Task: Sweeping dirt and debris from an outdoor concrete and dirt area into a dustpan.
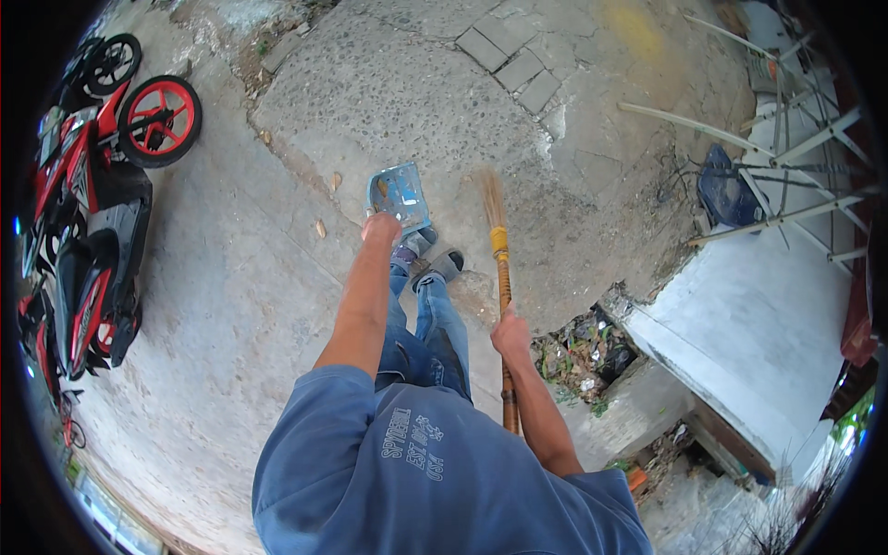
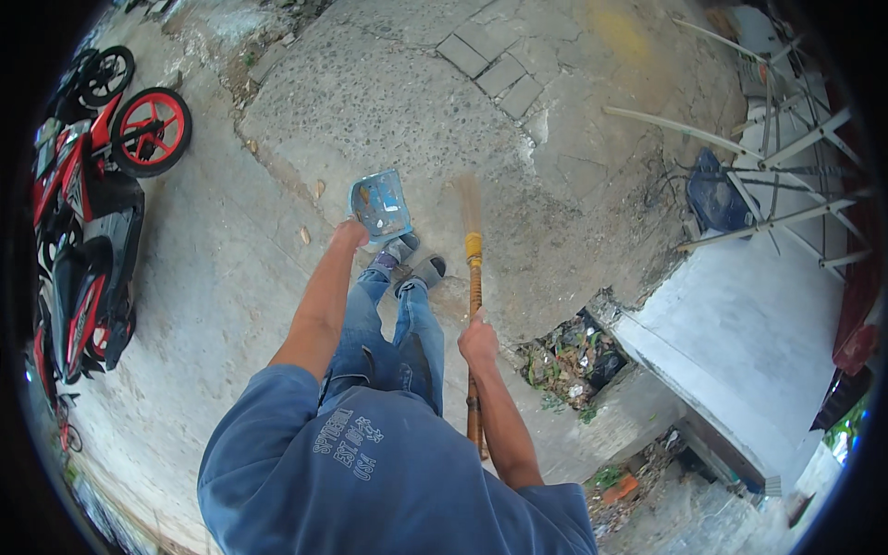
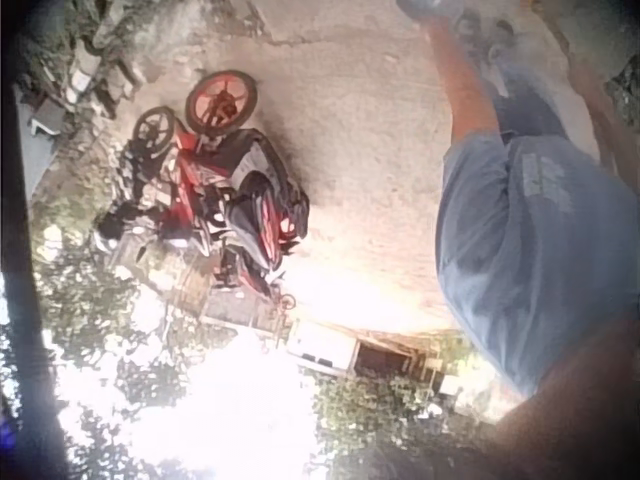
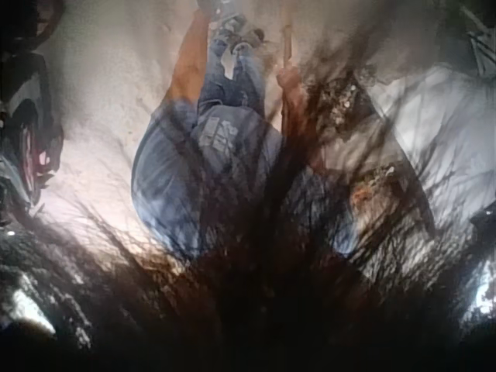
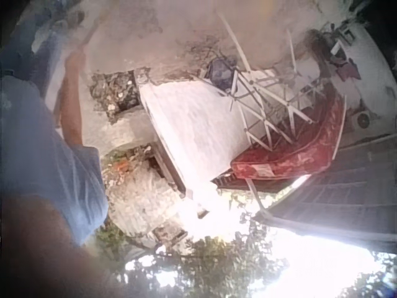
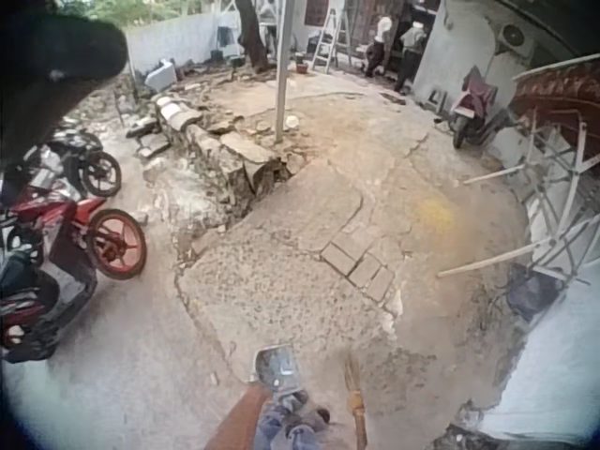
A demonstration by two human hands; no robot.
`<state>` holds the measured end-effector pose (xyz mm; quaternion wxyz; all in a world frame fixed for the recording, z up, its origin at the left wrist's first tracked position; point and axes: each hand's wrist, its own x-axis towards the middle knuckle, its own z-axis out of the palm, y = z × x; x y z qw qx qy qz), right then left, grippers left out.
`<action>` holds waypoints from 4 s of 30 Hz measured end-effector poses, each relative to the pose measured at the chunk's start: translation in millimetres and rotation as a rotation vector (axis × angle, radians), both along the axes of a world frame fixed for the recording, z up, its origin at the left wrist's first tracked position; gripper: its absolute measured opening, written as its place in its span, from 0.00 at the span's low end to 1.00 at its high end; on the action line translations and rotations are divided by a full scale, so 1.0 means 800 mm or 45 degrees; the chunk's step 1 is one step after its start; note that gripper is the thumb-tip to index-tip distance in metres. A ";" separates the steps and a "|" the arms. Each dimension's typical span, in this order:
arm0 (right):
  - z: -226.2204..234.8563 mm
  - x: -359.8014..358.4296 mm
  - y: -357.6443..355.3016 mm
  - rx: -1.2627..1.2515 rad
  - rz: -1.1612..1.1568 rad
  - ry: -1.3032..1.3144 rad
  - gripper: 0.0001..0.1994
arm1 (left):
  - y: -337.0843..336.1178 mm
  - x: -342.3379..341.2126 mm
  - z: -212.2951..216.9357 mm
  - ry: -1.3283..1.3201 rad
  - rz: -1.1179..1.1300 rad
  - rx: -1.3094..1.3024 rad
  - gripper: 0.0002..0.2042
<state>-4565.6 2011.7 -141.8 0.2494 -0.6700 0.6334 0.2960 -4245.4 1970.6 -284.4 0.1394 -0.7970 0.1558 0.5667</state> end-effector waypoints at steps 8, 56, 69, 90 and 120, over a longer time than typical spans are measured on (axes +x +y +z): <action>-0.013 0.011 0.020 0.176 0.063 -0.148 0.20 | 0.003 -0.001 0.040 -0.032 -0.135 -0.089 0.17; -0.039 0.265 0.034 0.340 1.218 -0.010 0.24 | 0.510 0.018 0.009 0.051 1.372 0.020 0.12; 0.011 0.258 0.071 0.673 1.555 0.012 0.28 | 0.503 0.078 0.028 0.207 1.440 0.133 0.11; 0.033 0.274 0.080 0.621 1.630 0.032 0.26 | 0.514 0.074 -0.002 0.114 1.339 0.065 0.12; 0.016 0.348 -0.049 0.112 1.001 -0.060 0.28 | 0.424 0.203 0.087 0.232 0.690 -0.180 0.07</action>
